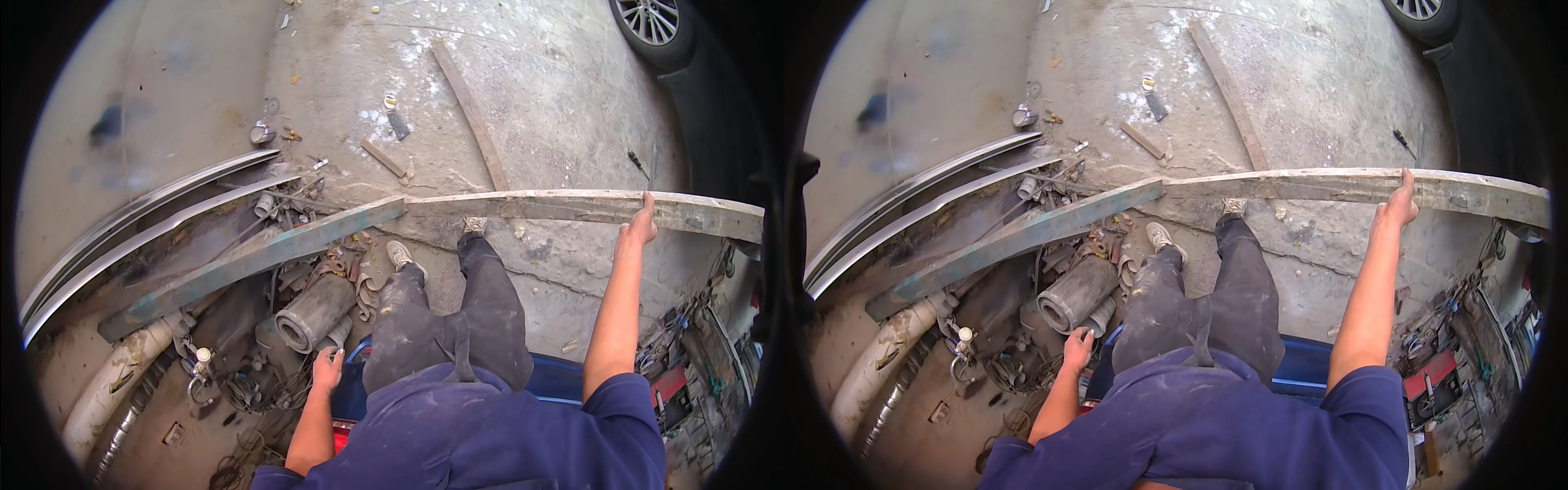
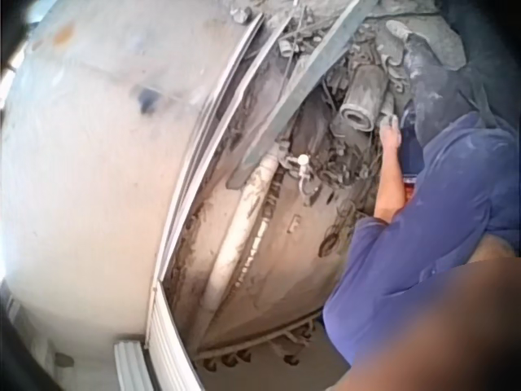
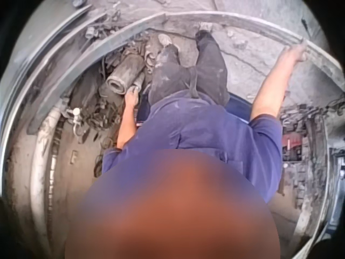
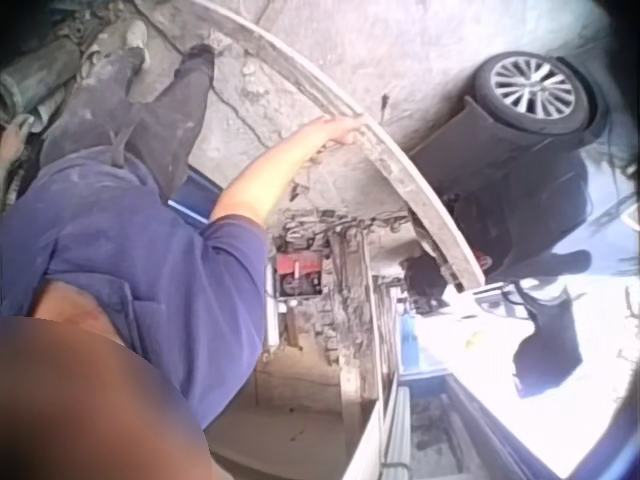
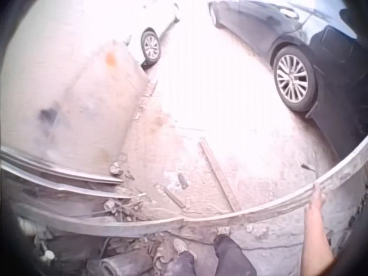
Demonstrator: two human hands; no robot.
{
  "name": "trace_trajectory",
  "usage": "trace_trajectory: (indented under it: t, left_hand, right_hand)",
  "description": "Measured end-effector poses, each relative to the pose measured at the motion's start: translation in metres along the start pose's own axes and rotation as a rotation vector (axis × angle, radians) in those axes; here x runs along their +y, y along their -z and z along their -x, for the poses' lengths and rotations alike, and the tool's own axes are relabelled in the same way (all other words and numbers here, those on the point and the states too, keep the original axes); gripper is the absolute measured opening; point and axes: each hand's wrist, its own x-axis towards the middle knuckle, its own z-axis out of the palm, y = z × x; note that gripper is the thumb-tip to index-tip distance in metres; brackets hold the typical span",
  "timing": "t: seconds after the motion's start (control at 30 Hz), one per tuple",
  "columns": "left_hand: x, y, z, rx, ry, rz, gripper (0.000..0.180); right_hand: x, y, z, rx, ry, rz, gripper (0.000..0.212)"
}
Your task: The person uses a hammer and a wooden block to tap the rear bumper of a black car, then removes a long wooden plank from the bumper area. The person also picks up and places a metal bar and a piece of wood on the floor.
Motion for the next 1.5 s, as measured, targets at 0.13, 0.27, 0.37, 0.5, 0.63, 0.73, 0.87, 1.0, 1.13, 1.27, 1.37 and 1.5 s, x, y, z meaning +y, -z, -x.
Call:
trace_trajectory:
  t: [0.13, 0.27, 0.37, 0.5, 0.63, 0.73, 0.87, 1.0, 1.13, 1.27, 1.37, 1.5]
  left_hand:
    - [-0.004, -0.005, 0.009, -0.008, -0.006, 0.01, 0.04]
    - [-0.004, -0.006, 0.011, -0.041, 0.017, -0.012, 0.04]
    - [-0.005, -0.008, 0.004, -0.086, 0.022, -0.014, 0.04]
    - [-0.004, -0.012, -0.019, -0.11, -0.016, -0.025, 0.039]
    - [0.033, -0.008, -0.057, -0.137, -0.179, -0.096, 0.038]
    - [0.099, -0.003, -0.088, -0.096, -0.333, -0.108, 0.04]
    - [0.18, 0.01, -0.108, -0.052, -0.6, -0.086, 0.032]
    - [0.233, 0.027, -0.11, 0.011, -0.731, -0.125, 0.03]
    - [0.251, 0.02, -0.112, 0.026, -0.669, -0.206, 0.032]
    - [0.248, -0.011, -0.104, -0.025, -0.605, -0.336, 0.033]
    - [0.249, -0.047, -0.076, -0.068, -0.522, -0.242, 0.035]
    - [0.258, -0.081, -0.009, -0.182, -0.392, -0.193, 0.04]
  right_hand:
    - [0.004, -0.009, 0.001, 0.004, -0.005, -0.004, 0.07]
    - [0.031, -0.023, 0.005, 0.08, -0.039, 0.038, 0.074]
    - [0.051, -0.032, 0.001, 0.076, -0.04, 0.018, 0.076]
    - [0.063, -0.029, -0.011, 0.051, -0.055, 0.049, 0.074]
    - [0.073, -0.023, -0.026, 0.046, 0.015, 0.099, 0.072]
    - [0.082, -0.027, -0.041, 0.042, 0.048, 0.096, 0.076]
    - [0.088, -0.034, -0.053, 0.056, -0.136, 0.183, 0.08]
    - [0.086, -0.034, -0.053, 0.047, -0.141, 0.227, 0.079]
    - [0.076, -0.033, -0.047, 0.037, -0.186, 0.245, 0.078]
    - [0.072, -0.031, -0.041, 0.049, -0.164, 0.292, 0.081]
    - [0.076, -0.022, -0.044, 0.006, -0.217, 0.228, 0.083]
    - [0.076, -0.016, -0.055, -0.183, -0.254, 0.107, 0.081]
